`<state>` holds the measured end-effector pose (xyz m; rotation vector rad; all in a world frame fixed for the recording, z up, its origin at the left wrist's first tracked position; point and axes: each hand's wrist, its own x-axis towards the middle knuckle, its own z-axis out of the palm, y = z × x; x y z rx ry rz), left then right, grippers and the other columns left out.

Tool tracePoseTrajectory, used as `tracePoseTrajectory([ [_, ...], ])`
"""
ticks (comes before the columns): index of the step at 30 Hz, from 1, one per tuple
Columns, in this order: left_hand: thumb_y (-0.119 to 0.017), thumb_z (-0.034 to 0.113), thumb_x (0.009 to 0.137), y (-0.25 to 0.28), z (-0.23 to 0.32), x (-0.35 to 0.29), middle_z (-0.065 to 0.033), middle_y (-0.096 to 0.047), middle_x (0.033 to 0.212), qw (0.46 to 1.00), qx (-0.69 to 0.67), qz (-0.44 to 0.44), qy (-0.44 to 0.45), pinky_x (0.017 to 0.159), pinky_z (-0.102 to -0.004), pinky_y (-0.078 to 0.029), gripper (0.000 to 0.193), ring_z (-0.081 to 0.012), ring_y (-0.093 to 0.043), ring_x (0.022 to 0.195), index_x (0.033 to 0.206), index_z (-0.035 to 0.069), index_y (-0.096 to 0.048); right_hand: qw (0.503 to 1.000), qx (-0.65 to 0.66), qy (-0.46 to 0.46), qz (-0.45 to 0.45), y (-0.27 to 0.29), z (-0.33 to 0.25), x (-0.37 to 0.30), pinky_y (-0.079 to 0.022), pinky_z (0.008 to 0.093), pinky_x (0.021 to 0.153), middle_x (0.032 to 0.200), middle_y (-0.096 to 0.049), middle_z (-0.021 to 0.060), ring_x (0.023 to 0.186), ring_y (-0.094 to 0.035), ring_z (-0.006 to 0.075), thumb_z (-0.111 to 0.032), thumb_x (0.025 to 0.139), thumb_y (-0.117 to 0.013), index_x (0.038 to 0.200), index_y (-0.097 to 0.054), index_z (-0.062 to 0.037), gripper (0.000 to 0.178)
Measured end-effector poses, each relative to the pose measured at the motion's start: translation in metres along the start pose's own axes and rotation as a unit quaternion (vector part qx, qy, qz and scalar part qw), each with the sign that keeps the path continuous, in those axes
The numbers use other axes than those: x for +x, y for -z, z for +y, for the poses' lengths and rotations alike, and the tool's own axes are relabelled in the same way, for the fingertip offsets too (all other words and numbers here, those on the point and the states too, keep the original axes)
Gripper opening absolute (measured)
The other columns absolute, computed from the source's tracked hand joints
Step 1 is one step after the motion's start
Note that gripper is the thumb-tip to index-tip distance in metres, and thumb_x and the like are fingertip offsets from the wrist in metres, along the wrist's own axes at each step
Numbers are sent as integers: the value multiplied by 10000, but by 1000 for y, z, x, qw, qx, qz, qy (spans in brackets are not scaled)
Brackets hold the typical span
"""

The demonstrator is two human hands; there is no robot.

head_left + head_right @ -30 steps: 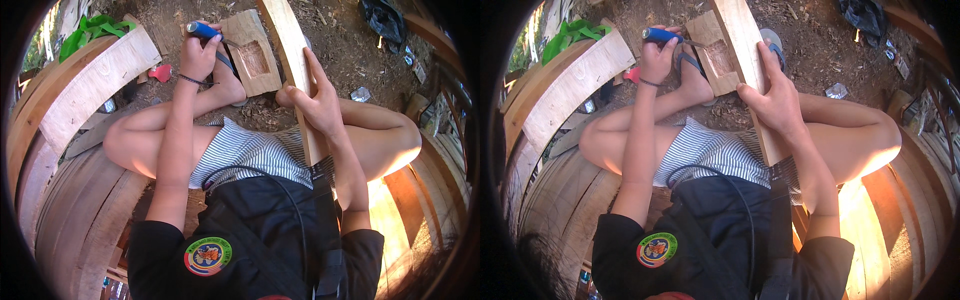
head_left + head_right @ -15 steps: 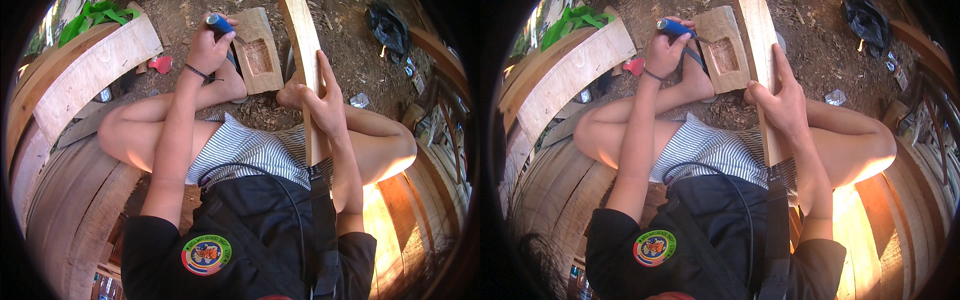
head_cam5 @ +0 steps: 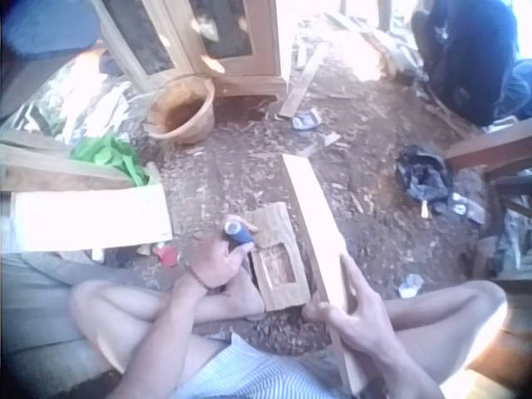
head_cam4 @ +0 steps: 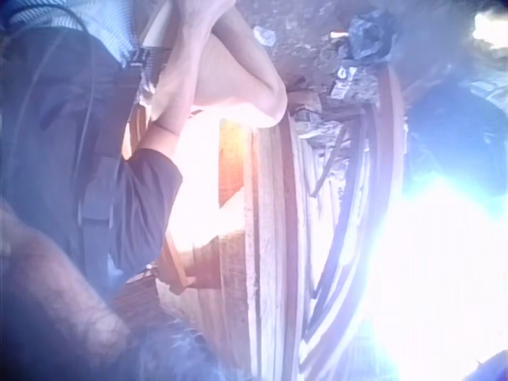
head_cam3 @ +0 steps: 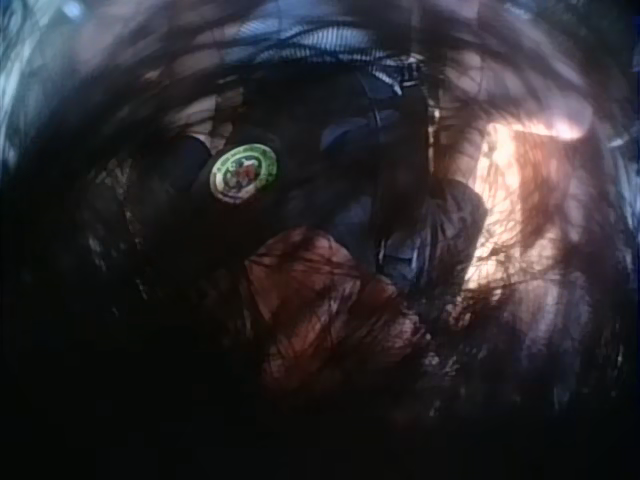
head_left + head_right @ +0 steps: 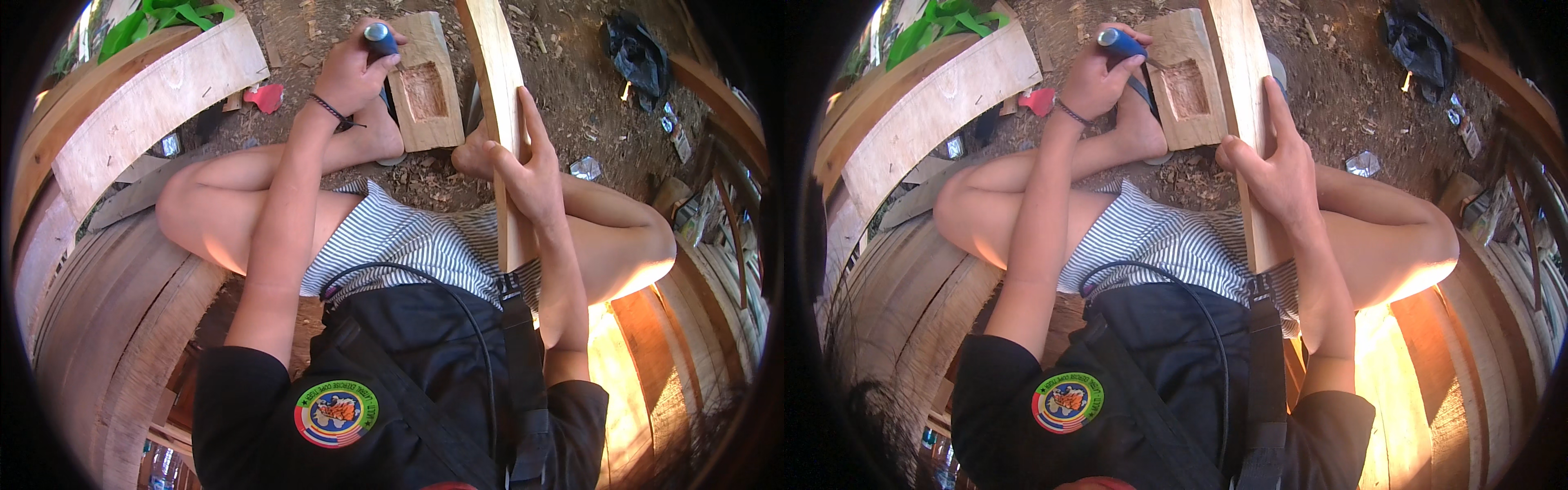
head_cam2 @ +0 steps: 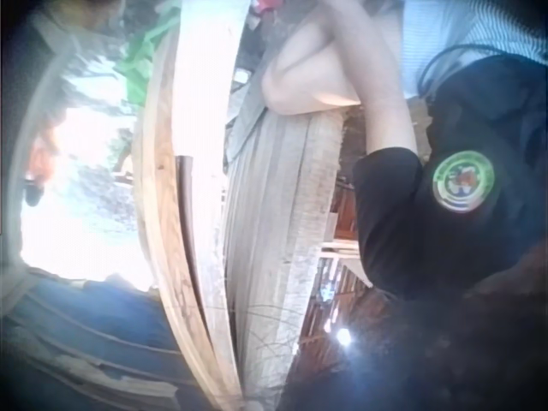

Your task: The person chisels a rectangular groove into a block of wood while holding it between their feet.

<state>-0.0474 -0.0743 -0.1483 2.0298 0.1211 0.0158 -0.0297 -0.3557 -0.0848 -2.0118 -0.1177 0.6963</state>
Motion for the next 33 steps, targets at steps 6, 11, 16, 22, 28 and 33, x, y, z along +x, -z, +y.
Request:
tracePoseTrajectory([
  [6, -608, 7, 906, -2, -14, 3, -81, -679, 1125, 1000, -15, -10, -9, 929, -328, -523, 259, -177, -651, 1050, 1141, 63, -515, 989, 96, 96, -57, 15, -60, -13, -451, 371, 1011, 1385, -520, 234, 1210, -561, 267, -123, 757, -721, 1507, -291, 36, 879],
  [11, -644, 84, 879, -1, -12, 6, -108, -706, 1076, 1000, -16, 10, 5, 872, -417, -537, 293, -309, -686, 999, 1146, 106, -528, 933, 41, 355, 49, 3, -81, -2, -482, 405, 984, 1384, -498, 295, 1211, -576, 349, -300, 693, -767, 1512, -297, 16, 996],
  [16, -649, 117, 889, -3, -39, 8, -135, -703, 1053, 986, 101, 54, -124, 872, -440, -524, 271, -357, -671, 987, 1140, 81, -554, 924, -327, 168, -103, 0, -87, 13, -564, 467, 813, 1144, -628, 259, 892, -686, 414, -309, 634, -763, 1485, -427, -287, 916],
  [22, -652, 154, 897, 7, -13, 7, -146, -702, 997, 999, 0, 46, 26, 827, -424, -530, 262, -349, -679, 912, 1127, 74, -553, 901, -42, 431, -22, 2, -119, 33, -535, 367, 871, 1193, -629, 244, 996, -669, 269, -237, 636, -753, 1465, -387, 36, 946],
  [28, -647, 155, 877, 8, -37, 23, -206, -689, 998, 998, 42, 55, 0, 814, -461, -523, 480, -401, -663, 924, 1313, 77, -462, 916, -255, 305, -47, 11, -125, 53, -553, 403, 857, 1069, -687, 239, 942, -696, 294, -196, 642, -730, 1452, -386, 68, 919],
  [33, -598, 108, 888, 6, -31, 15, -223, -685, 1046, 998, 7, 26, 55, 862, -449, -516, 469, -392, -657, 980, 1332, 70, -454, 918, -253, 294, -82, -2, -114, 42, -581, 416, 726, 943, -666, 224, 784, -690, 308, -269, 691, -707, 1523, -293, -18, 963],
])
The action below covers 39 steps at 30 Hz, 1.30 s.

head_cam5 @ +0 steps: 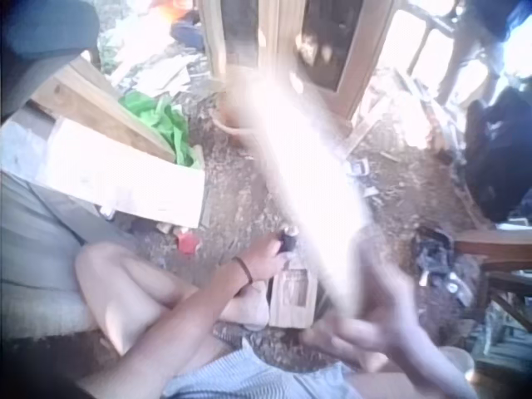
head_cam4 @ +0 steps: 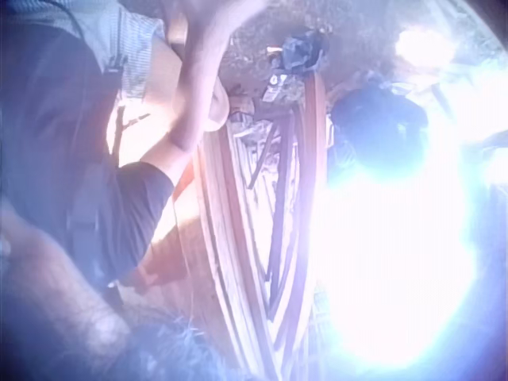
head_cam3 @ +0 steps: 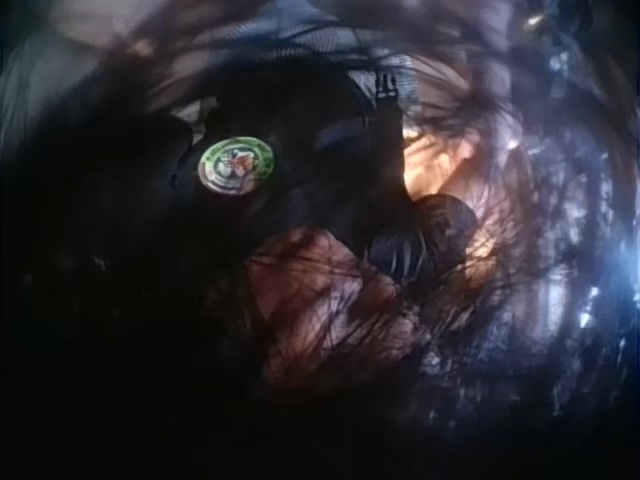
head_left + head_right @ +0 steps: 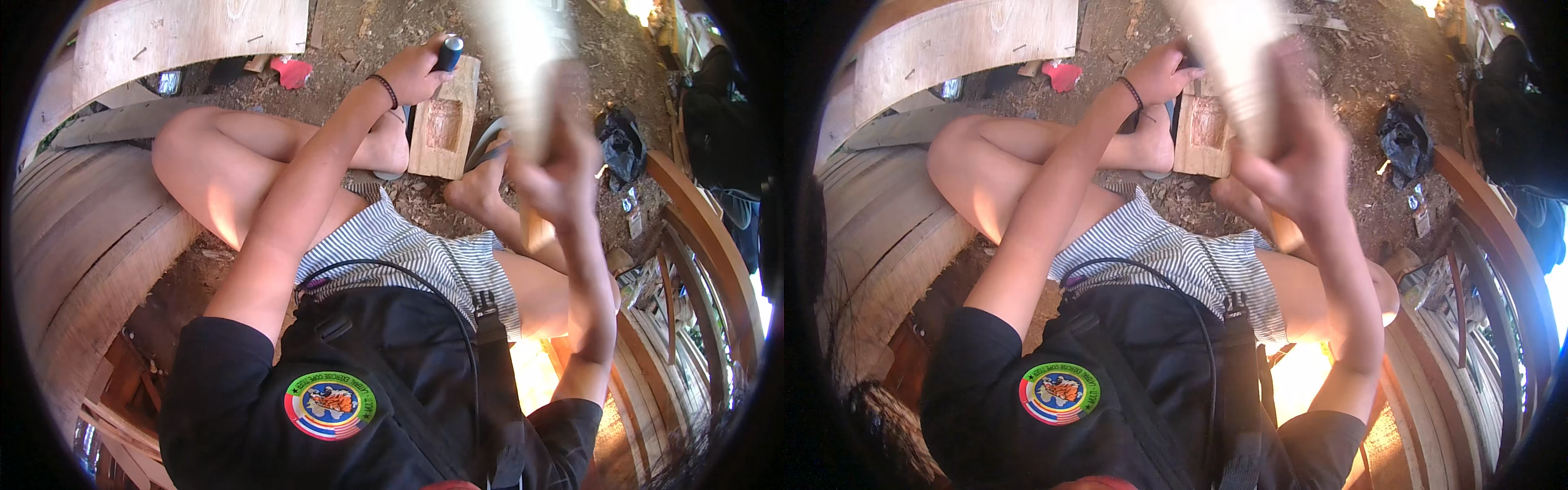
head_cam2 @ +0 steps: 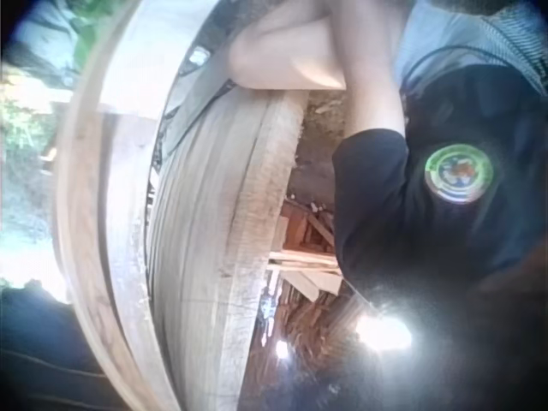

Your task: The person chisels a rectangular groove into a block of wood while holding it between their feet.

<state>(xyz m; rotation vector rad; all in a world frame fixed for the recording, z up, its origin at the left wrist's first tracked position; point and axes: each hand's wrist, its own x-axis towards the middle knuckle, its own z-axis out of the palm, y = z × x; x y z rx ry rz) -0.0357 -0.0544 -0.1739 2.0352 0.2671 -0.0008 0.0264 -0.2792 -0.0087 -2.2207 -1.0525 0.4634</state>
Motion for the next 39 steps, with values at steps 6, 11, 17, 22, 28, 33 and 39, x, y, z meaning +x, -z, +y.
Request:
tracePoseTrajectory([
  [6, -647, 183, 863, -5, 14, 7, -267, -669, 1039, 992, 97, -27, 77, 874, -462, -526, 552, -396, -655, 1014, 1357, 64, -432, 991, 79, 18, 104, 10, 6, 7, -537, 366, 888, 1204, -639, 238, 1020, -676, 258, -178, 682, -729, 1501, -366, -37, 907],
  [11, -666, 195, 863, -11, -21, 7, -231, -679, 1031, 988, 105, 20, -109, 849, -453, -528, 519, -384, -660, 979, 1328, 81, -464, 988, -129, -49, -70, -8, 16, -13, -551, 414, 796, 1128, -654, 211, 905, -686, 329, -309, 693, -702, 1522, -360, -158, 909],
  [17, -678, 190, 912, -18, 10, -6, -110, -705, 1057, 996, -57, 68, -18, 798, -338, -553, 370, -183, -673, 950, 1214, 39, -525, 951, 236, -195, 50, -22, 41, -57, -459, 361, 1000, 1296, -593, 253, 1180, -602, 274, -199, 751, -669, 1532, -311, -51, 872],
  [22, -629, 236, 976, -29, 8, 20, -79, -680, 980, 991, -77, 81, -79, 757, -278, -542, 254, -130, -658, 828, 1082, 47, -497, 838, 403, -366, 38, -46, 64, -76, -464, 292, 954, 1325, -559, 211, 1144, -591, 236, -247, 844, -629, 1537, -275, -18, 811],
  [28, -614, 305, 977, 2, -46, 75, -121, -661, 990, 976, -78, 121, 161, 646, -421, -596, 379, -222, -694, 828, 1092, 45, -364, 886, 327, -329, -28, -89, 74, -99, -376, 347, 1078, 1404, -482, 290, 1298, -500, 308, -342, 771, -672, 1526, -284, 0, 915],
  [33, -600, 300, 982, 22, -4, 54, -142, -651, 1089, 971, -139, 36, 190, 724, -441, -630, 346, -258, -683, 980, 1135, 55, -410, 888, 312, -338, -1, -83, 85, -98, -365, 367, 1096, 1449, -441, 290, 1320, -489, 333, -396, 758, -660, 1530, -291, -31, 930],
  [39, -595, 245, 992, 34, 34, 5, -173, -614, 1201, 977, -187, 25, 101, 851, -388, -611, 309, -274, -648, 1092, 1176, 56, -434, 914, 247, -322, 35, -74, 93, -84, -357, 388, 1107, 1510, -377, 268, 1342, -465, 369, -445, 776, -627, 1533, -262, -17, 943],
])
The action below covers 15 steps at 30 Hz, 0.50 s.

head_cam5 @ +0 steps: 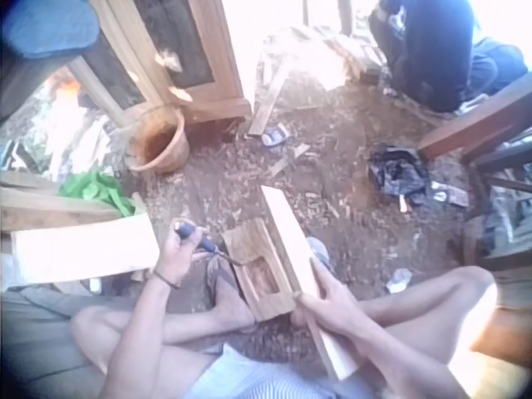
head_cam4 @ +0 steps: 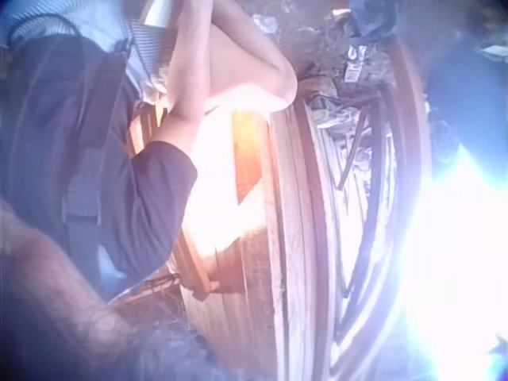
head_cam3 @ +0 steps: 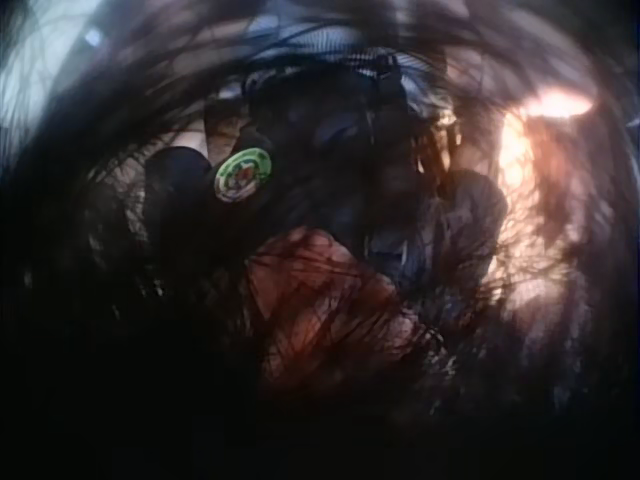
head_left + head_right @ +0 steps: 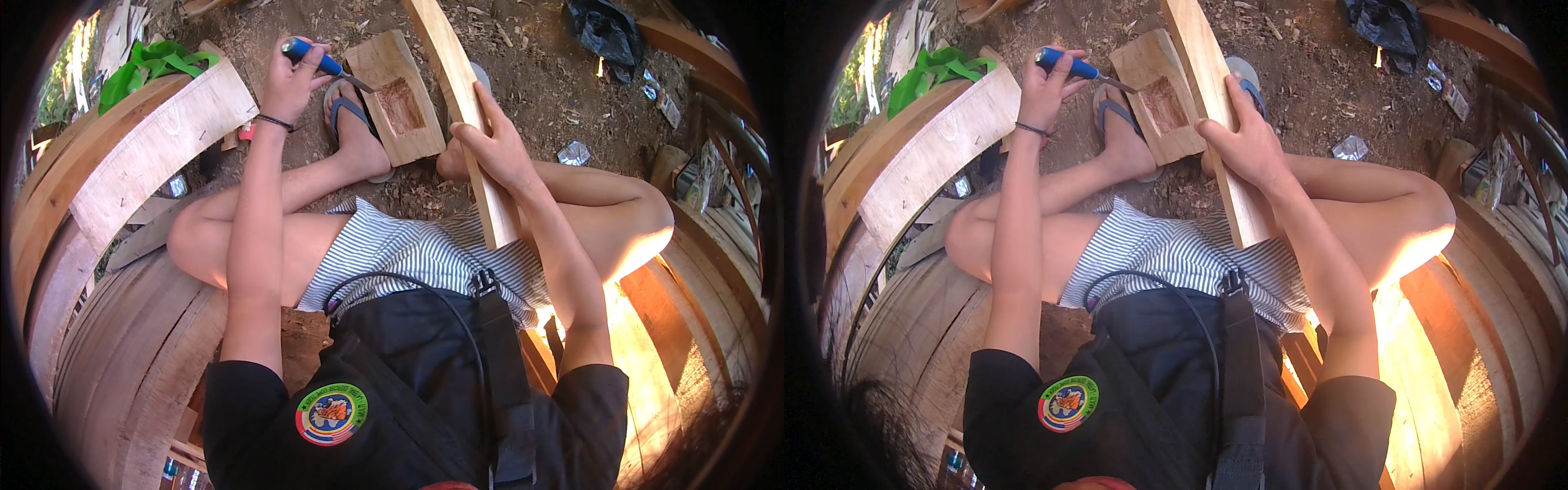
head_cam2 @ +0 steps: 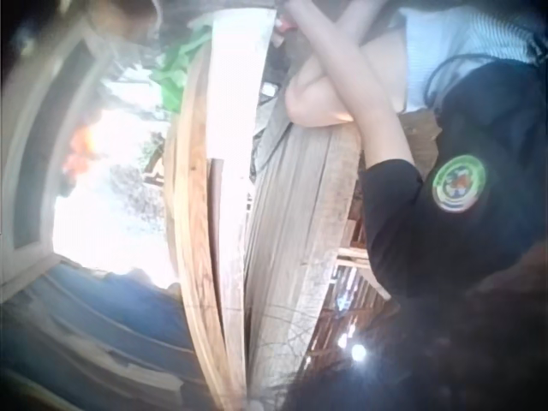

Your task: The person chisels a rectangular groove into a block of wood while holding it between their feet.

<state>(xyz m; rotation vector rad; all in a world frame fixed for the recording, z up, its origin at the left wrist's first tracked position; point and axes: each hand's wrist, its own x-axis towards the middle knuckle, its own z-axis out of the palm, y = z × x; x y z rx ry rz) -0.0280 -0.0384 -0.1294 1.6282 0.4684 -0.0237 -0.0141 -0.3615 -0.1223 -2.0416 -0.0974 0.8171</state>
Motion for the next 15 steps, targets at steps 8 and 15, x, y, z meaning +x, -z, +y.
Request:
tracePoseTrajectory([
  [8, -695, 218, 932, -34, -32, -18, -88, -694, 1019, 985, 36, 53, -159, 713, -289, -578, 296, -152, -684, 918, 1083, 39, -515, 997, 67, -22, -35, -7, -6, -5, -368, 368, 1090, 1460, -437, 267, 1305, -500, 334, -417, 761, -659, 1528, -281, -16, 944],
  [15, -675, 438, 911, -61, -22, -52, -177, -675, 963, 968, 236, 88, 6, 687, -397, -528, 481, -320, -675, 824, 1074, 14, -517, 998, 41, -27, -37, -9, -6, -8, -370, 372, 1088, 1428, -461, 288, 1314, -490, 336, -420, 756, -661, 1529, -290, -34, 939],
])
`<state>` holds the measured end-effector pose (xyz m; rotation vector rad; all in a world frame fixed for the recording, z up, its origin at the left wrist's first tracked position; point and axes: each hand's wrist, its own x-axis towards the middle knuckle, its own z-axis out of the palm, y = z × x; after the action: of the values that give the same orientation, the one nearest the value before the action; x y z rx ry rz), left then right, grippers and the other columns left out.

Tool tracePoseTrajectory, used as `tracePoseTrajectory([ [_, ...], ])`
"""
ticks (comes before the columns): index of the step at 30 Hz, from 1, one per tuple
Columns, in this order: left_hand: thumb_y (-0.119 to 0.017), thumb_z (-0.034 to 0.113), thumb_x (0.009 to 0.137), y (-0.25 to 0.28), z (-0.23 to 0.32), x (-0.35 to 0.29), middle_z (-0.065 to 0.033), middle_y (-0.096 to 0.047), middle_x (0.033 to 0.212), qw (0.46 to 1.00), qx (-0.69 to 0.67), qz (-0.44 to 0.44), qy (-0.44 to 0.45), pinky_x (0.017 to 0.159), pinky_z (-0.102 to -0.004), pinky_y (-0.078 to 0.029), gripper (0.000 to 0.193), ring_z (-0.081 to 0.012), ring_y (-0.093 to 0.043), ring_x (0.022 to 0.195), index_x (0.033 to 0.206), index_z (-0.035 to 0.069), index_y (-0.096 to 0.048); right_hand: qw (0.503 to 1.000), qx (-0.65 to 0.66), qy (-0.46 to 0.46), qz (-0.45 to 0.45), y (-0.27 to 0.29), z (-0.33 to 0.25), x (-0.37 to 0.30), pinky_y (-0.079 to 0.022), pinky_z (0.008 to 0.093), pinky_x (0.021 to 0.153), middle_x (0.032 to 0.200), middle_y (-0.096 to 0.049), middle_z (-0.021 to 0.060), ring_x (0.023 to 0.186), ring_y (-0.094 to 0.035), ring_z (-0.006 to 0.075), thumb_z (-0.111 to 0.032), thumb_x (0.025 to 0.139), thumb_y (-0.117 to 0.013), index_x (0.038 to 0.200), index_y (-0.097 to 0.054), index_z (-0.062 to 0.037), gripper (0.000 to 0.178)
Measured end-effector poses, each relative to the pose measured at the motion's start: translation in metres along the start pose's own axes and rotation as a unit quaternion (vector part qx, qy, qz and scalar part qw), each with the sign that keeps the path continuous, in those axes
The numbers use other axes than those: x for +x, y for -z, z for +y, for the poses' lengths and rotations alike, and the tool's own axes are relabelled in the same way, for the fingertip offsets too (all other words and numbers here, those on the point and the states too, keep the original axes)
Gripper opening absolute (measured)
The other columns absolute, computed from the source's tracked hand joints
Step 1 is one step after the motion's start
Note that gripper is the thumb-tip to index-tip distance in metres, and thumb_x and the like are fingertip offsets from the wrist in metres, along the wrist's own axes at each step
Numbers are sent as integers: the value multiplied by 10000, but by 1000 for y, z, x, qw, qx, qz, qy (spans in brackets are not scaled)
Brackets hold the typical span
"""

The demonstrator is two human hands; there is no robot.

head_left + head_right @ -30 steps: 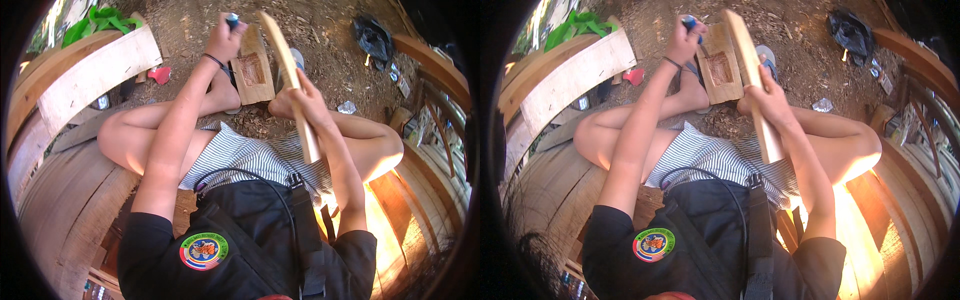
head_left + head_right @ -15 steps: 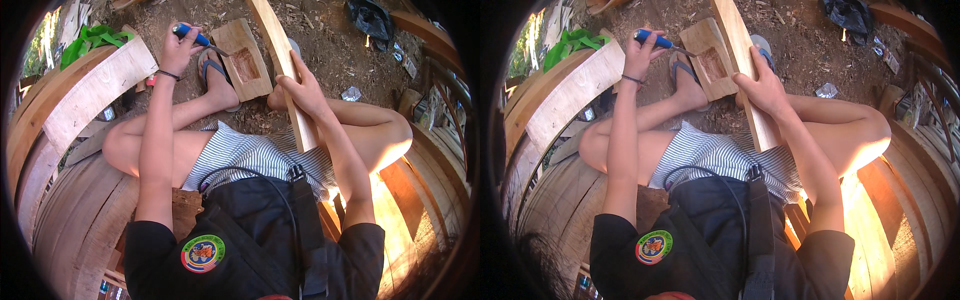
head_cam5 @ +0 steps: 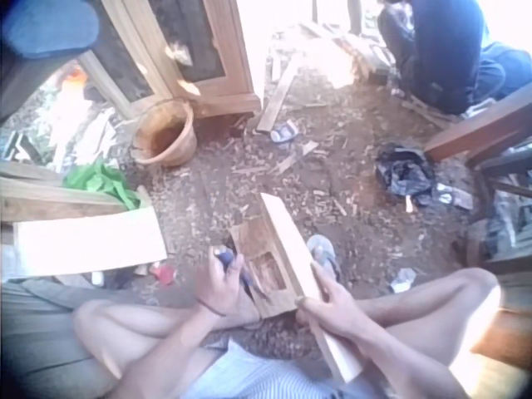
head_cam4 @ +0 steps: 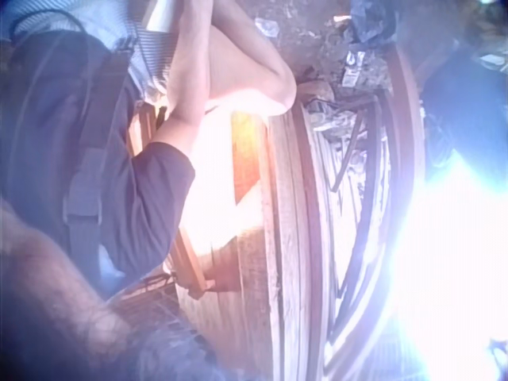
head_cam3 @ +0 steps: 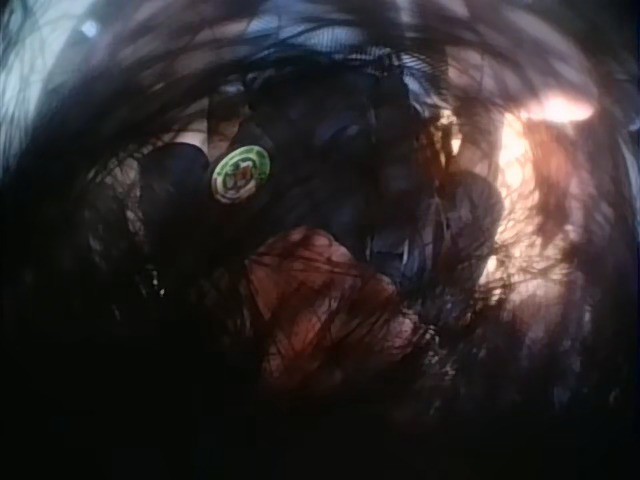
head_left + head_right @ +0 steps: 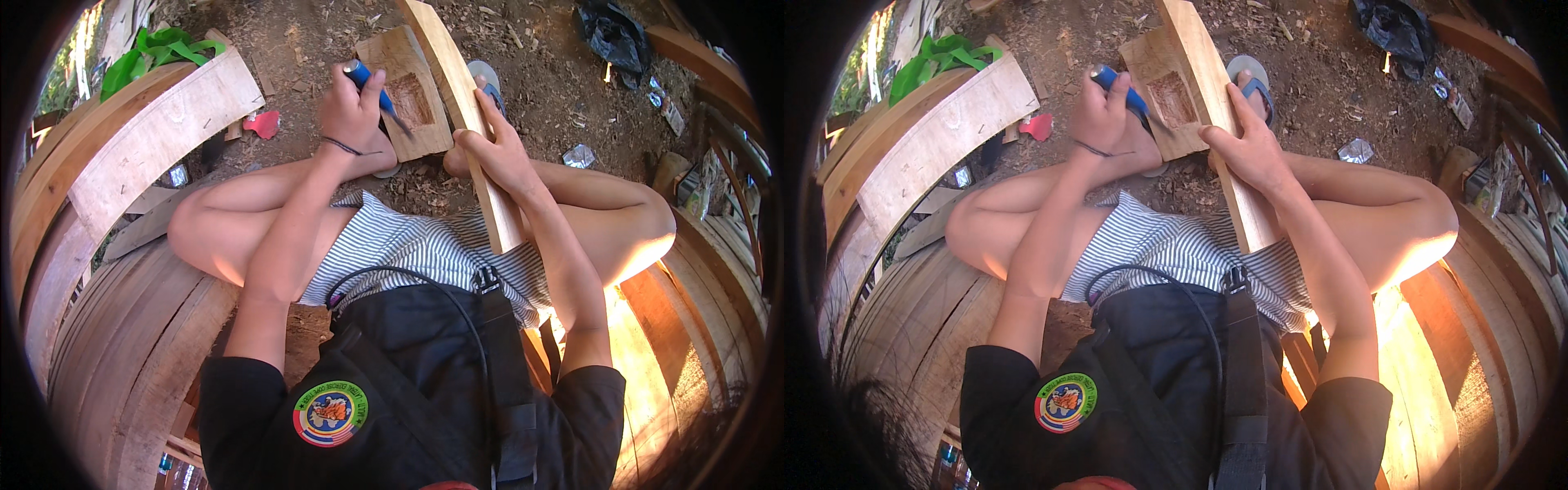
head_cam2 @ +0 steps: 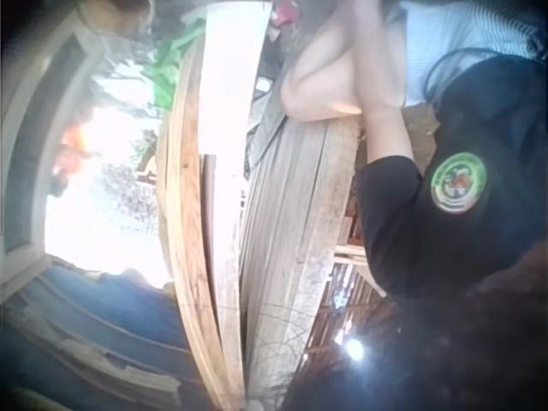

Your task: The person chisels a rectangular groove into a block of wood while holding it between their feet.

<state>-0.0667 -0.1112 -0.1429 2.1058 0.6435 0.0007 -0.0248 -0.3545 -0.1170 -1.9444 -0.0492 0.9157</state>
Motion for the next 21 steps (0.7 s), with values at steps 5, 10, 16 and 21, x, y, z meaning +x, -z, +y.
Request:
tracePoseTrajectory([
  [5, -678, 439, 908, -18, -13, -11, -179, -642, 875, 988, -26, 39, -148, 726, -426, -517, 484, -342, -654, 802, 1053, 4, -522, 999, -6, 44, 31, 4, 9, 3, -370, 383, 1091, 1448, -442, 295, 1335, -471, 351, -410, 763, -656, 1521, -287, -7, 935],
  [10, -616, 149, 979, -5, -7, 4, -107, -656, 1053, 966, -182, 59, -172, 791, -333, -553, 210, -216, -682, 930, 1101, 50, -477, 999, -18, 20, 25, 6, 0, 2, -376, 388, 1085, 1442, -454, 285, 1315, -488, 362, -400, 771, -655, 1519, -282, 1, 927],
  [16, -762, 181, 836, -16, -16, -37, -121, -638, 976, 935, 124, -12, -333, 728, -316, -552, 328, -255, -673, 889, 1031, 69, -523, 999, -3, 45, 16, 4, 1, -2, -381, 375, 1076, 1416, -475, 289, 1301, -504, 335, -383, 772, -673, 1518, -290, -1, 922],
  [21, -733, 177, 824, -30, -11, -69, -117, -594, 899, 895, 55, -127, -424, 667, -372, -553, 295, -312, -658, 826, 983, 75, -506, 998, -3, 62, 20, 2, 2, -3, -391, 366, 1066, 1416, -476, 285, 1288, -515, 331, -350, 780, -676, 1518, -287, 8, 908],
])
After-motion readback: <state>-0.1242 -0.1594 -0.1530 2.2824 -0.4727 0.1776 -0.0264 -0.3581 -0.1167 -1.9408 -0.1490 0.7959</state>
